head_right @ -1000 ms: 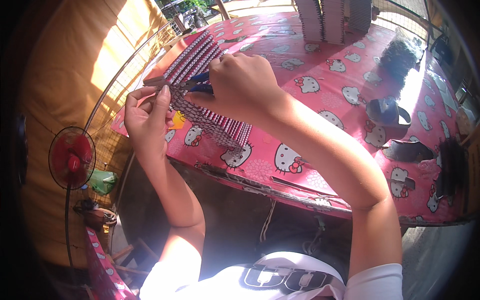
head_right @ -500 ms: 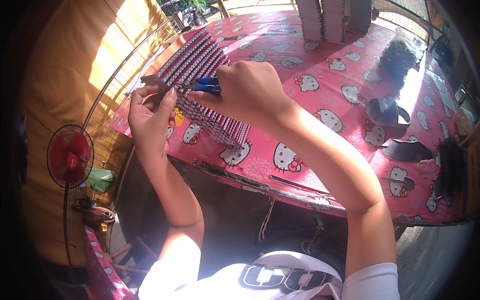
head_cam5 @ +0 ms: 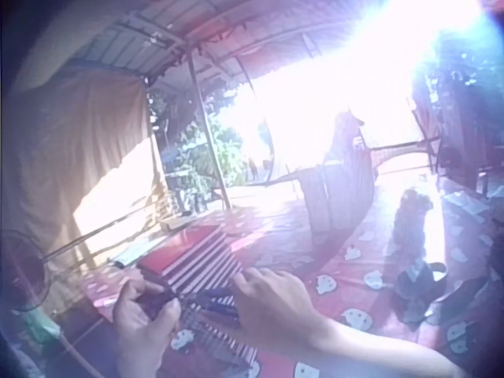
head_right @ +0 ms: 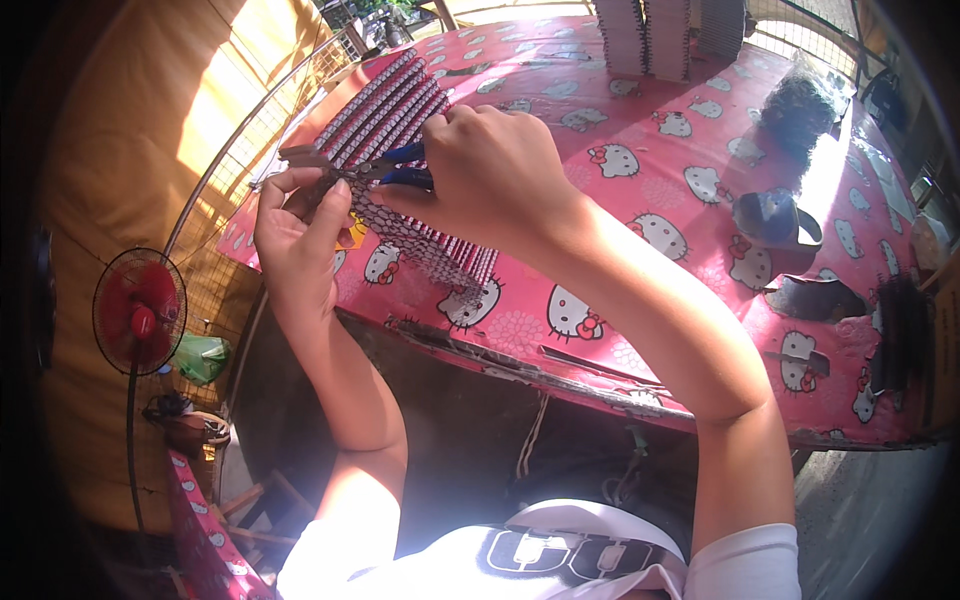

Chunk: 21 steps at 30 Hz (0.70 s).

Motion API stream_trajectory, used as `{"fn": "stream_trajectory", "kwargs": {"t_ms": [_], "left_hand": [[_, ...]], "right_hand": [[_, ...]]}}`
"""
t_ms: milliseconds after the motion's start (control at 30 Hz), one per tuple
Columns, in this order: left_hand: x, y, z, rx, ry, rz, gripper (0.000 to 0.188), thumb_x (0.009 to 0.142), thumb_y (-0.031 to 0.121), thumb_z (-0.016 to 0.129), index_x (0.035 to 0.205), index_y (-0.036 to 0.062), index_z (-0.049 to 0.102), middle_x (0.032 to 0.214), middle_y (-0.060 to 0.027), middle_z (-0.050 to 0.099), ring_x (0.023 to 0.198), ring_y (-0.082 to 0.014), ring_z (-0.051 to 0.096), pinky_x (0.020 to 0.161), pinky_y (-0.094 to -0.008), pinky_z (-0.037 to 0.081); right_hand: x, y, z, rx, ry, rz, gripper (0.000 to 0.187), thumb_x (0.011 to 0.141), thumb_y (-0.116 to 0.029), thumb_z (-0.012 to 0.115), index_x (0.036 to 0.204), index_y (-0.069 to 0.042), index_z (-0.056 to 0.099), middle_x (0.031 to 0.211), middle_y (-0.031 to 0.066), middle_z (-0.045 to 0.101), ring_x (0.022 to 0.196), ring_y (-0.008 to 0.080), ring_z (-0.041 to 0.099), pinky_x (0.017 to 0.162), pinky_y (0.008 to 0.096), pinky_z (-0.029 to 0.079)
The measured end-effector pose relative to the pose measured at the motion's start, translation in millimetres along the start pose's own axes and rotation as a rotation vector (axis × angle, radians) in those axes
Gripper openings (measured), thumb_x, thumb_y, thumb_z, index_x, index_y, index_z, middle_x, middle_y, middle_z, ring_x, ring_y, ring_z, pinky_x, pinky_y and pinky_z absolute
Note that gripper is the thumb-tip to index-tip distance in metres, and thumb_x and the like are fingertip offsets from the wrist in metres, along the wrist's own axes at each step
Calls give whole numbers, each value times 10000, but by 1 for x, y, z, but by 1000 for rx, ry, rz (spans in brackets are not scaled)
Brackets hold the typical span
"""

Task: The person uses pliers to crimp the ends of a metal spiral binding on a stack of notebooks, turning the stack to process both ends.

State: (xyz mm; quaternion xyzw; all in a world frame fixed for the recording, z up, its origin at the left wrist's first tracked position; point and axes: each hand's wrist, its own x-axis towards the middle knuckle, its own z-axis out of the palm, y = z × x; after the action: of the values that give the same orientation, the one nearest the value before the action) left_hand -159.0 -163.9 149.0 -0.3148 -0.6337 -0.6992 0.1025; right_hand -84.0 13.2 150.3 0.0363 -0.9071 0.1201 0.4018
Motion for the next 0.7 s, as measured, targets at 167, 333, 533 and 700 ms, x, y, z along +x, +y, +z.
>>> {"fn": "stream_trajectory", "kwargs": {"t_ms": [167,333,533,700], "left_hand": [[-1,1,-1,13,6,-9,246,821,12,706,1001,6,538,819,-47,623,661,-40,535,533,-182,449],[-3,0,0,7,14,-7,244,820,10,708,997,9,542,815,-43,628,661,-37,537,533,-177,452],[-3,-1,2,4,20,-1,253,821,9,708,1012,8,543,826,-45,637,666,-37,544,537,-177,458],[-1,-5,-2,37,21,33,270,822,20,716,1026,9,541,816,-50,637,659,-44,553,525,-184,457]], "right_hand": [[0,3,-4,-48,14,-14,558,752,-558,711,792,-5,645,753,128,649,732,282,673,613,391,531],[-2,7,5,-87,116,-98,559,753,-557,710,801,-5,645,764,125,652,743,281,673,623,389,535],[-2,3,3,-66,54,-49,565,756,-561,709,807,-1,656,761,125,651,747,285,673,622,388,537],[9,-3,-8,-54,-377,119,582,781,-588,677,810,-6,660,697,133,634,698,307,671,603,398,531]]}}
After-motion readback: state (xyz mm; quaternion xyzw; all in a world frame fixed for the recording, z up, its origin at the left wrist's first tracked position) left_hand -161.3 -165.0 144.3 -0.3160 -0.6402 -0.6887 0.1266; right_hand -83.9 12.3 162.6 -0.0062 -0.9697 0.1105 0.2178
